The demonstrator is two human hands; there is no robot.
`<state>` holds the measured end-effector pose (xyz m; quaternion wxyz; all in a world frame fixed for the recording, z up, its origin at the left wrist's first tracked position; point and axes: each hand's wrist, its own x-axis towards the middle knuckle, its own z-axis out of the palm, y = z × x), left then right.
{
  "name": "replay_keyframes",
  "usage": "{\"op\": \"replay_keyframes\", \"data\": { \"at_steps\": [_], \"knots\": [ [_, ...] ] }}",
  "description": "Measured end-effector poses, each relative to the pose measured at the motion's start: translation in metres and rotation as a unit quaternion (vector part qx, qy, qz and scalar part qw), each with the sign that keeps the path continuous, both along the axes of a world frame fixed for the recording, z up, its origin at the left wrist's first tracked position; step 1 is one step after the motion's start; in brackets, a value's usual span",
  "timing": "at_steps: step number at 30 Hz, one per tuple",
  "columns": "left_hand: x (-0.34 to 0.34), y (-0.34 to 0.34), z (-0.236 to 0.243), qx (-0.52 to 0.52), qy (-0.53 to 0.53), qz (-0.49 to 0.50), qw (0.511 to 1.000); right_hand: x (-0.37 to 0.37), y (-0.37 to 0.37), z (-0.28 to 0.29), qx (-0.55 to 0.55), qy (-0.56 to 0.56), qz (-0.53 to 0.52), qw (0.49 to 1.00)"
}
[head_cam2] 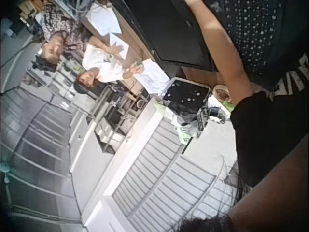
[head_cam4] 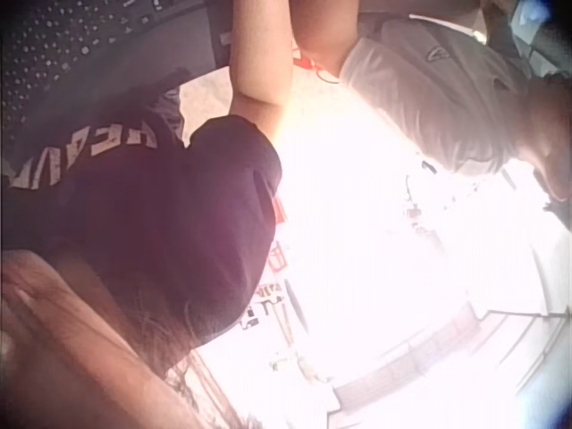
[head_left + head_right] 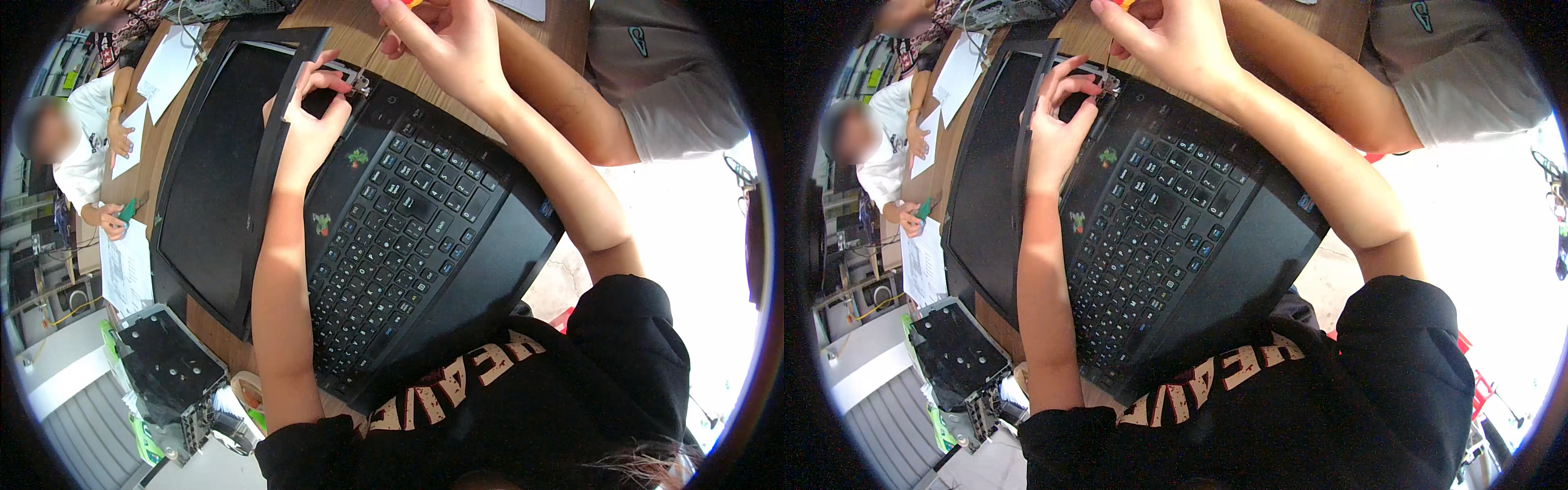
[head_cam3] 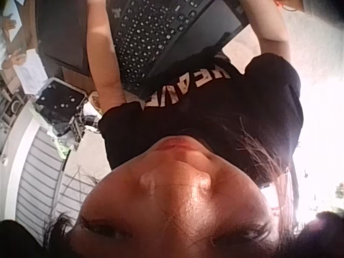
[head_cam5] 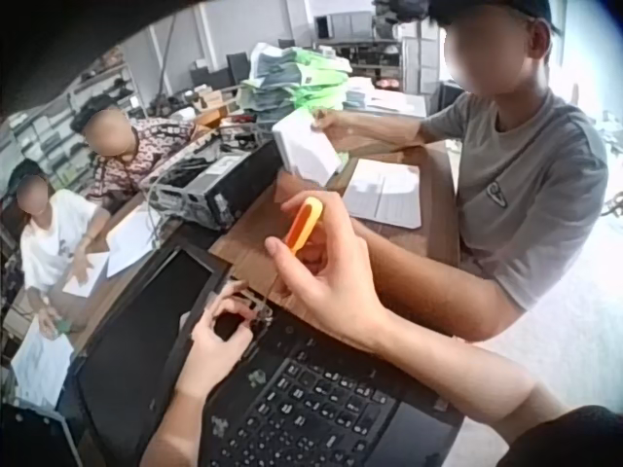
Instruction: The person uses a screwdriver to pry off and remove a plastic trim piece from above the keyboard of a laptop, then uses the screwdriver to manipulate a small internal component near the hinge.
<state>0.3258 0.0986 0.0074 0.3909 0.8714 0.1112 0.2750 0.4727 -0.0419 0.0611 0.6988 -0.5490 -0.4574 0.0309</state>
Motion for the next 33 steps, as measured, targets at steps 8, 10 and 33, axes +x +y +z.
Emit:
{"op": "replay_keyframes", "data": {
  "at_steps": [8, 10, 33],
  "knots": [
    [0.001, -0.003, 0.001, 0.003, 0.005, 0.011, 1.000, 0.004, 0.004, -0.008, 0.004, 0.015, 0.020, 1.000],
    [0.001, -0.003, 0.001, 0.009, 0.008, 0.013, 1.000, 0.003, 0.004, -0.008, 0.002, 0.015, 0.022, 1.000],
    [0.002, -0.001, 0.001, 0.007, -0.040, 0.030, 0.999, -0.005, 0.002, 0.001, -0.007, 0.030, 0.027, 0.999]
  ]
}}
